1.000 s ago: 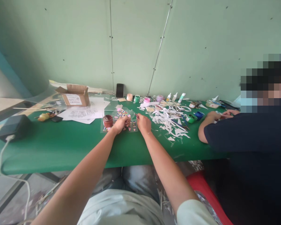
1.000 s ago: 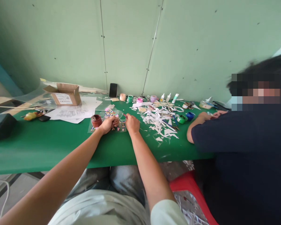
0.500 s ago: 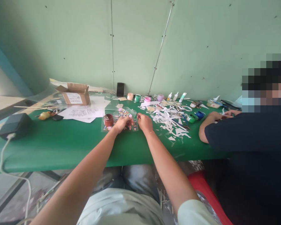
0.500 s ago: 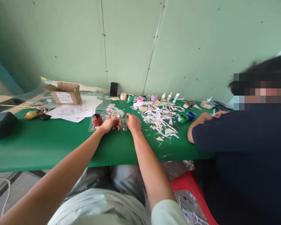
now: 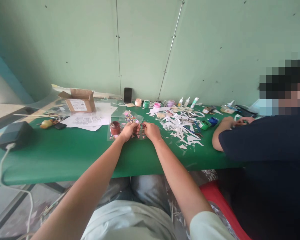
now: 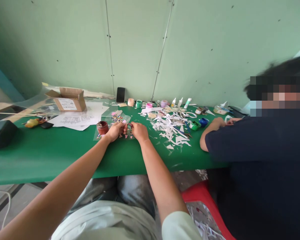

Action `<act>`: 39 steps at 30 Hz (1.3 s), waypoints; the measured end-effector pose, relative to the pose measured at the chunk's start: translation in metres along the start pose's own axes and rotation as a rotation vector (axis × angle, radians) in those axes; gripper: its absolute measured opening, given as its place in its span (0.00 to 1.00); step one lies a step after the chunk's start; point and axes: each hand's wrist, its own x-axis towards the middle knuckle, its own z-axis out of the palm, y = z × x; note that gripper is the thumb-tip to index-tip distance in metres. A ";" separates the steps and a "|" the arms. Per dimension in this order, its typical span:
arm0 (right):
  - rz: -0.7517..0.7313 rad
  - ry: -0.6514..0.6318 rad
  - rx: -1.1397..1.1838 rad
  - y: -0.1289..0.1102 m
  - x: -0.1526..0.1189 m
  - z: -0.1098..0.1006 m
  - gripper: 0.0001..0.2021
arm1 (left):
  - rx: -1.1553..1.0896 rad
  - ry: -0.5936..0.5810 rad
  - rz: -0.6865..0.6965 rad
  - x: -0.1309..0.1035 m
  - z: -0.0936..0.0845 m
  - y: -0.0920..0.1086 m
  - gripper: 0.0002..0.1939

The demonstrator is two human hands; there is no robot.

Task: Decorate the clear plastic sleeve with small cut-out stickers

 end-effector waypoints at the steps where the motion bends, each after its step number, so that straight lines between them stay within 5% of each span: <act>1: 0.011 0.009 -0.008 0.000 0.000 0.001 0.13 | 0.000 -0.002 -0.003 0.000 0.000 0.000 0.19; 15: 0.163 0.049 -0.080 0.002 0.001 0.000 0.17 | 0.004 -0.023 -0.026 0.002 -0.004 -0.002 0.18; 39: 0.054 -0.029 -0.019 0.005 0.003 0.002 0.14 | 0.165 -0.046 0.002 -0.005 0.001 0.002 0.18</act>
